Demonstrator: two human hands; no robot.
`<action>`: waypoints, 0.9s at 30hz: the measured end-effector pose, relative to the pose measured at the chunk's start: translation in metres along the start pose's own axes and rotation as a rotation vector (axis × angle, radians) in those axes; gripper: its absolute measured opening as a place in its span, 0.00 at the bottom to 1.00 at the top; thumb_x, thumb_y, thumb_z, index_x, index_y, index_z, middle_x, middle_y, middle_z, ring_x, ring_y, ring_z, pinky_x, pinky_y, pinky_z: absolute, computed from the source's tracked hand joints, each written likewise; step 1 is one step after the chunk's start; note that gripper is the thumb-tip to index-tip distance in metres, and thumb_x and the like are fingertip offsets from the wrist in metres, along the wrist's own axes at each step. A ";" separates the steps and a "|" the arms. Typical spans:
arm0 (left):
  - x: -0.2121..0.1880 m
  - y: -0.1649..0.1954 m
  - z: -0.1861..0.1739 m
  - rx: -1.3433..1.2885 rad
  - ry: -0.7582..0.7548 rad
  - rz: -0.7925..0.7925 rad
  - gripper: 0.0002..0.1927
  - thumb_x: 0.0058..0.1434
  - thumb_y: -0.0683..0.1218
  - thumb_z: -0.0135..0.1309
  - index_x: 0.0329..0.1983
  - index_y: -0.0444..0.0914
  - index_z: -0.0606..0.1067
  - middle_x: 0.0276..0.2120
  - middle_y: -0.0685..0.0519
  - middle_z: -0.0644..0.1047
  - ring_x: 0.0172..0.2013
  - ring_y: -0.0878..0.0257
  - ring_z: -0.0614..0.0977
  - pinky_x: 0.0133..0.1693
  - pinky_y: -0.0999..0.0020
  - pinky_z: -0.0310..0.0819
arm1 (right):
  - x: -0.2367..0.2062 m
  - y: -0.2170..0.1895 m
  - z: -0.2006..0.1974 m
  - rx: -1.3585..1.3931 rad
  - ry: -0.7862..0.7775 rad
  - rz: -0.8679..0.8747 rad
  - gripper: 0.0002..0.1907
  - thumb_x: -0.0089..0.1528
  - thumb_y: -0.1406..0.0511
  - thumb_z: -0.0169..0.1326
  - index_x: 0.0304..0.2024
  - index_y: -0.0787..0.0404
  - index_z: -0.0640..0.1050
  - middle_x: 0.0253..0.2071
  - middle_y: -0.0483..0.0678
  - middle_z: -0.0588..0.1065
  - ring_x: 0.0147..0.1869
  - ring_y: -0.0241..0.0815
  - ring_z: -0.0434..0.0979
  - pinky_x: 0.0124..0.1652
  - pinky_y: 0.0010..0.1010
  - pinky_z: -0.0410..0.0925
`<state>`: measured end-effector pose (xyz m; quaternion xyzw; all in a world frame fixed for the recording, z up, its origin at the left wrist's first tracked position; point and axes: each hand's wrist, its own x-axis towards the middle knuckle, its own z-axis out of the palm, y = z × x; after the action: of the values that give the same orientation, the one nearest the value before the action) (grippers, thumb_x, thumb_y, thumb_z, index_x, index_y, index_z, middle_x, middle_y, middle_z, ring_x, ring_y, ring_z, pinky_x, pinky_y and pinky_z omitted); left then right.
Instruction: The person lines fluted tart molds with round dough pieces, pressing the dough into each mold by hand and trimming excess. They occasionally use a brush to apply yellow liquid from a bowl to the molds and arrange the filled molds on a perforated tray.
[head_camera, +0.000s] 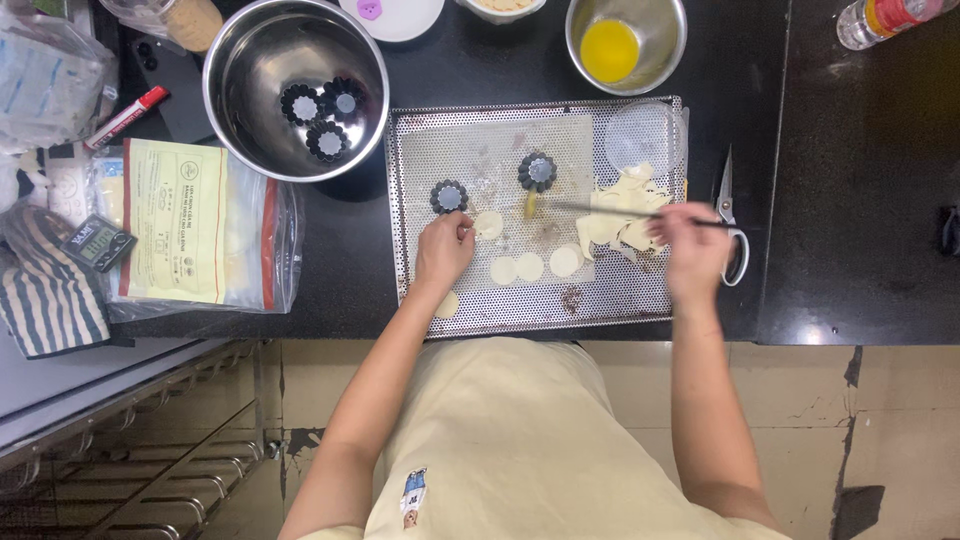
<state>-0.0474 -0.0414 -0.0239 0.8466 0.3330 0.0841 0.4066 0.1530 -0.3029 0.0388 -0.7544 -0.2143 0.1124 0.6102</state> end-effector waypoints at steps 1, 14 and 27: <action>0.000 0.002 0.000 0.006 0.003 -0.002 0.09 0.57 0.41 0.60 0.40 0.33 0.78 0.33 0.43 0.80 0.33 0.50 0.82 0.39 0.56 0.76 | 0.010 -0.004 -0.006 0.058 0.098 -0.025 0.08 0.71 0.68 0.50 0.43 0.67 0.76 0.35 0.53 0.79 0.36 0.38 0.80 0.34 0.25 0.72; -0.004 0.029 0.008 0.050 0.082 0.059 0.12 0.56 0.39 0.59 0.43 0.32 0.76 0.40 0.40 0.78 0.38 0.43 0.80 0.42 0.51 0.75 | 0.119 -0.030 0.053 0.449 0.234 0.386 0.23 0.67 0.59 0.51 0.61 0.63 0.68 0.56 0.53 0.77 0.35 0.38 0.83 0.28 0.26 0.73; -0.001 0.014 -0.012 -0.240 0.039 -0.054 0.09 0.59 0.45 0.61 0.42 0.37 0.81 0.36 0.46 0.82 0.32 0.58 0.83 0.37 0.64 0.77 | 0.062 -0.022 0.127 -0.516 -0.296 -0.021 0.35 0.51 0.60 0.70 0.57 0.65 0.73 0.52 0.54 0.73 0.47 0.50 0.74 0.46 0.36 0.71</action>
<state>-0.0464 -0.0410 -0.0051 0.7806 0.3512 0.1287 0.5008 0.1485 -0.1600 0.0361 -0.8577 -0.3304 0.1567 0.3614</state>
